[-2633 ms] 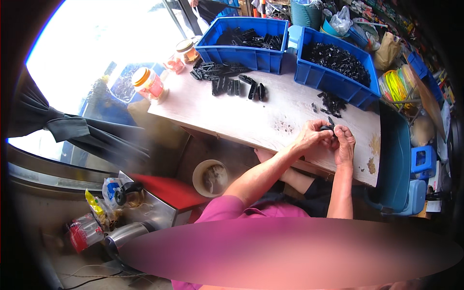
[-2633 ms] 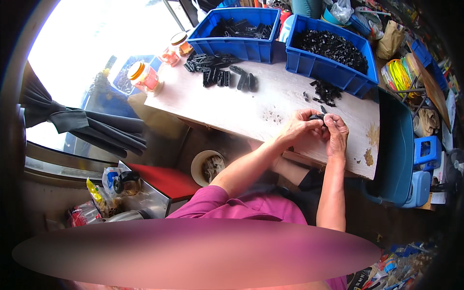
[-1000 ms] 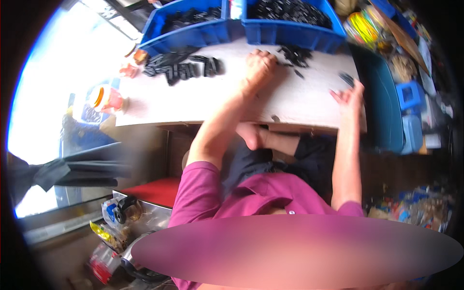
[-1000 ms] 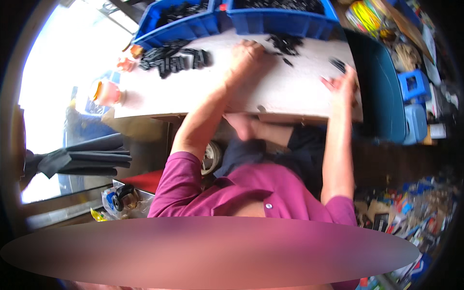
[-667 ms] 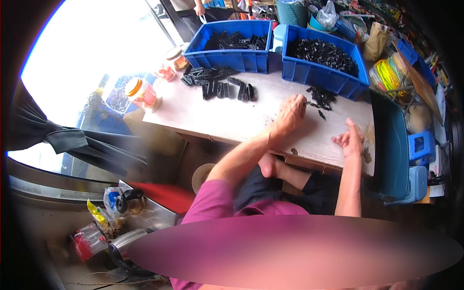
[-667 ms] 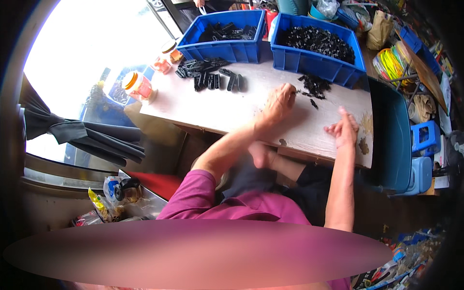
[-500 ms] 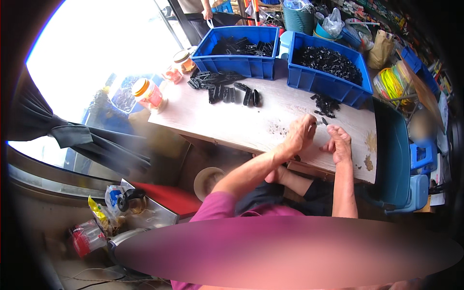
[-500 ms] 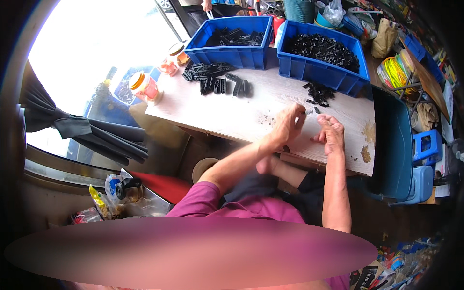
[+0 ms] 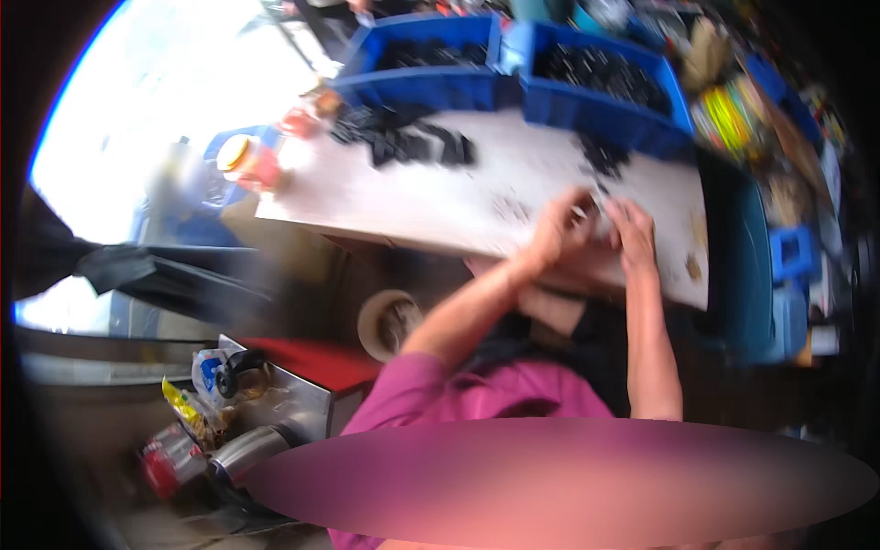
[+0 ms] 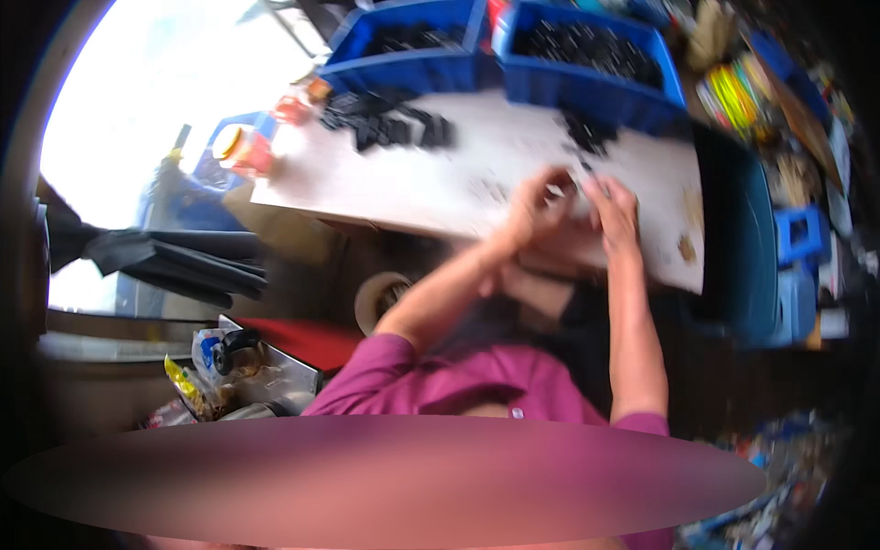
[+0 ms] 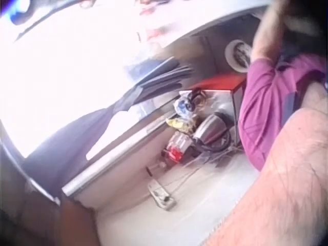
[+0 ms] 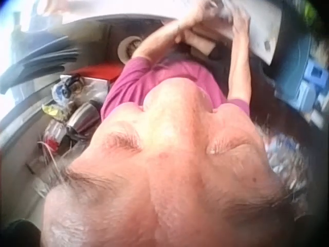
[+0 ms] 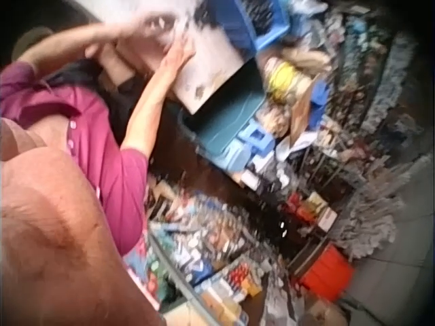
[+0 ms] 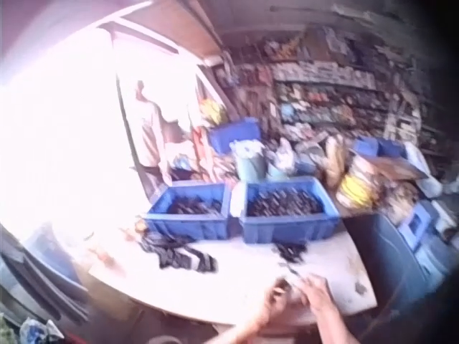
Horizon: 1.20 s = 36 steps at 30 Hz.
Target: The person sorts small black plastic components by hand, taking them from a pile and placing them into organized groups on a workbench.
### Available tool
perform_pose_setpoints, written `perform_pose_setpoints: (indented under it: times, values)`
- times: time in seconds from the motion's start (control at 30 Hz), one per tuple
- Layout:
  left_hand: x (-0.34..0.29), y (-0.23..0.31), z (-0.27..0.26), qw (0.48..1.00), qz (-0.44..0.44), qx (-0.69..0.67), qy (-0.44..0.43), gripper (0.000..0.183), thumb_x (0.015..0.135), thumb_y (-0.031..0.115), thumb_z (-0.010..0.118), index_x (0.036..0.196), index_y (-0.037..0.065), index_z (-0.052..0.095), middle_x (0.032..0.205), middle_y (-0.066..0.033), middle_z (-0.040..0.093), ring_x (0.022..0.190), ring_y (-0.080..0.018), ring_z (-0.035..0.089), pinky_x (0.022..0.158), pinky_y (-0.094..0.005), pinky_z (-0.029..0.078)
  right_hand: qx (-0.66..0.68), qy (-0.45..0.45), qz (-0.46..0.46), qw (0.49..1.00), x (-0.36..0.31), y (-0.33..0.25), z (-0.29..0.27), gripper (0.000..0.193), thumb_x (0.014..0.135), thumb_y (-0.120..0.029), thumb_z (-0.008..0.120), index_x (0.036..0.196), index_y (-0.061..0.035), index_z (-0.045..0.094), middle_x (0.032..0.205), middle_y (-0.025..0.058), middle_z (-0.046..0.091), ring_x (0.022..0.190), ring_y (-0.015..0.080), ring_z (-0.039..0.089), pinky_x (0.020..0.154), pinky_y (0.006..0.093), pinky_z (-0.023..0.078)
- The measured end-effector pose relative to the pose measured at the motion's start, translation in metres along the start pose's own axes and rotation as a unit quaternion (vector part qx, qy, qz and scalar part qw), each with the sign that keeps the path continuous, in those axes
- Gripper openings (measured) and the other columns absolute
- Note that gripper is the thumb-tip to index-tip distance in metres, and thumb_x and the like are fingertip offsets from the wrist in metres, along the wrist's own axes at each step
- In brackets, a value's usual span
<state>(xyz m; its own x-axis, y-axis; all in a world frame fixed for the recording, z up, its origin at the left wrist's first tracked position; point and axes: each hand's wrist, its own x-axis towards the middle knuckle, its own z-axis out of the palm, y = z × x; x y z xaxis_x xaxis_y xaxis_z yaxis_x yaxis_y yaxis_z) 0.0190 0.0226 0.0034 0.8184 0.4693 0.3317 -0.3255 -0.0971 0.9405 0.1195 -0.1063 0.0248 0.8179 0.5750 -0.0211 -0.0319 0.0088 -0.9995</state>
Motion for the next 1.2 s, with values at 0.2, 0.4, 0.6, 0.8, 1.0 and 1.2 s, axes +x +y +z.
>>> perform_pose_setpoints:
  times: [0.2,0.4,0.6,0.8,1.0,1.2]
  values:
    - [0.006,0.018,-0.006,0.948,-0.210,-0.241,0.008,0.016,0.090,0.012,0.063,0.095,-0.003,0.062,0.082,-0.0113,0.067,0.069,-0.0175,0.067,0.066,-0.0281,0.057,0.073,-0.022,0.004,0.997,-0.006,-0.001,0.006,0.024,0.083,-0.023,0.073,0.098,-0.0051,0.069,0.061,-0.0018,0.057,0.045,0.0064,0.044,0.044,0.0232,0.039]
    - [0.007,0.008,-0.005,0.925,-0.237,-0.297,0.005,0.014,0.091,0.012,0.062,0.099,0.000,0.060,0.085,-0.0119,0.067,0.071,-0.0186,0.068,0.066,-0.0290,0.058,0.097,-0.060,-0.030,0.993,-0.017,-0.003,0.002,0.035,0.081,-0.017,0.075,0.110,-0.0013,0.064,0.061,0.0002,0.059,0.047,0.0071,0.050,0.051,0.0277,0.053]
    - [0.006,0.011,-0.006,0.922,-0.241,-0.303,0.005,0.011,0.090,0.011,0.062,0.096,0.002,0.060,0.083,-0.0100,0.067,0.070,-0.0169,0.067,0.067,-0.0285,0.058,0.094,-0.034,-0.009,0.995,-0.014,0.001,0.008,0.028,0.082,-0.017,0.074,0.104,-0.0032,0.066,0.063,-0.0002,0.060,0.046,0.0058,0.048,0.048,0.0244,0.050]
    - [0.004,0.011,-0.004,0.943,-0.212,-0.254,-0.041,0.014,0.091,0.013,0.062,0.097,0.000,0.061,0.085,-0.0103,0.066,0.074,-0.0157,0.065,0.067,-0.0277,0.056,0.075,-0.022,-0.016,0.997,-0.014,0.000,0.005,0.020,0.083,-0.018,0.073,0.097,-0.0048,0.067,0.060,-0.0010,0.056,0.046,0.0064,0.049,0.047,0.0246,0.048]
    - [0.021,0.022,-0.098,0.802,0.174,0.519,0.239,0.032,0.072,0.011,0.076,0.102,0.004,0.065,0.102,-0.0140,0.065,0.099,-0.0315,0.056,0.088,-0.0409,0.045,0.139,-0.024,-0.022,0.990,-0.013,0.008,0.002,0.014,0.084,-0.014,0.071,0.094,-0.0054,0.066,0.052,-0.0007,0.050,0.045,0.0103,0.052,0.052,0.0297,0.053]
    - [0.042,0.012,-0.163,0.685,0.058,0.709,0.158,0.024,0.077,0.019,0.065,0.097,0.008,0.065,0.098,-0.0084,0.066,0.100,-0.0304,0.054,0.084,-0.0471,0.038,0.146,-0.026,-0.014,0.989,-0.014,0.003,0.005,0.014,0.084,-0.013,0.071,0.094,-0.0055,0.065,0.052,-0.0001,0.049,0.046,0.0117,0.053,0.053,0.0321,0.054]
